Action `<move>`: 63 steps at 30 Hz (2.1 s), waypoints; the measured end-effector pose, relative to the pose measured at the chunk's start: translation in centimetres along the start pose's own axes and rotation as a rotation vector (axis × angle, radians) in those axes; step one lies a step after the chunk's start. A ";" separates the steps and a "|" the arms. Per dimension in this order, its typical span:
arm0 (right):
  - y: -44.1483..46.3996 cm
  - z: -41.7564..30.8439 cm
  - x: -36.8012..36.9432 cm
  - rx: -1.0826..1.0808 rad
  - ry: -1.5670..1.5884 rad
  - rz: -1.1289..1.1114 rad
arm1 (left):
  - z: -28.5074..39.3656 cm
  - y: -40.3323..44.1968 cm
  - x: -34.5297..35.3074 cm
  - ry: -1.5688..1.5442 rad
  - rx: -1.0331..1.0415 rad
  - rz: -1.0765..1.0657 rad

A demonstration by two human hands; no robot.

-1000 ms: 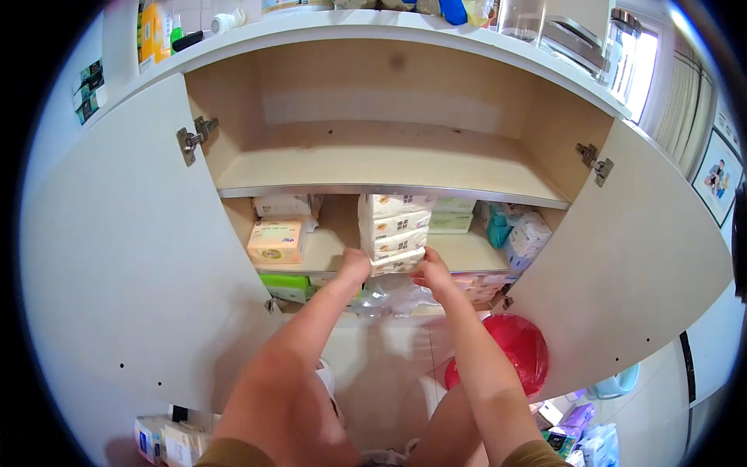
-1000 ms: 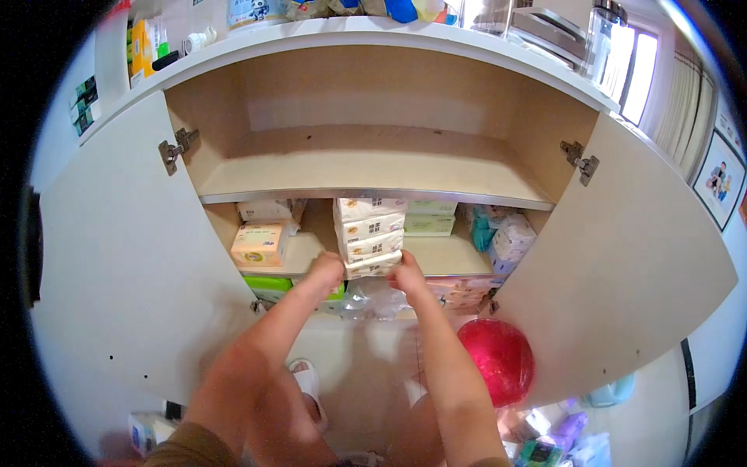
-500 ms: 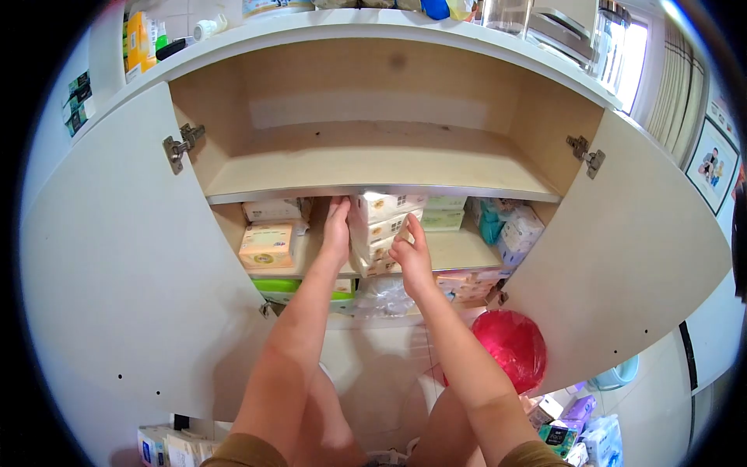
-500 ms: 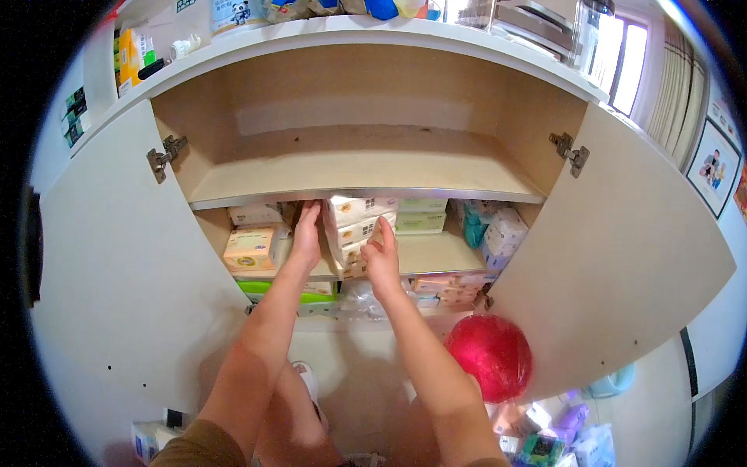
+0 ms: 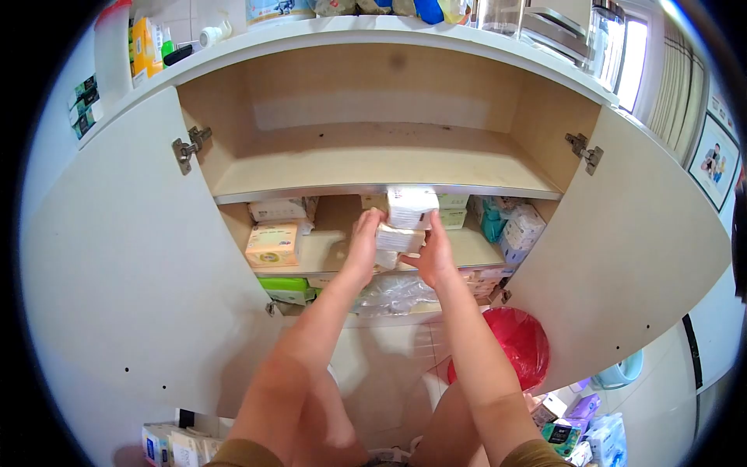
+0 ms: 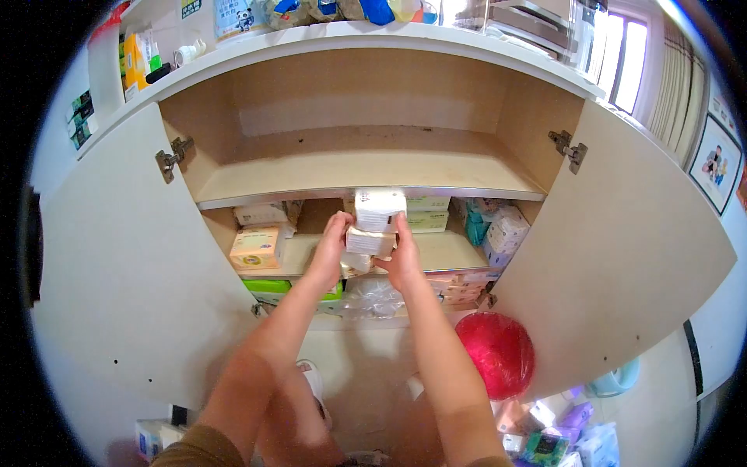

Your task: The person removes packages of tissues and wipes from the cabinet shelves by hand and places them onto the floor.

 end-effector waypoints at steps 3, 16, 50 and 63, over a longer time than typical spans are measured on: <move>-0.5 -1.1 -0.2 0.040 0.021 0.031 | 0.8 -1.0 0.9 0.023 -0.063 -0.046; 1.3 -2.9 -1.1 -0.011 -0.090 0.233 | -0.8 -0.3 0.8 0.252 -0.307 0.103; -9.2 -5.7 -7.5 0.147 0.245 -0.051 | 1.8 -6.7 5.5 -0.325 -0.319 -0.239; -20.3 -11.1 -11.3 -0.170 -0.046 0.208 | 0.8 -11.7 14.8 -0.244 -0.242 -0.578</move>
Point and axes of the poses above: each hand's wrist, its own y-axis towards the middle knuckle, its own x-axis out of the palm, z = x × y, the point moved 4 cm from there along y, towards the middle knuckle, and after that the axes turned 6 degrees about y, right-handed, at the moved point
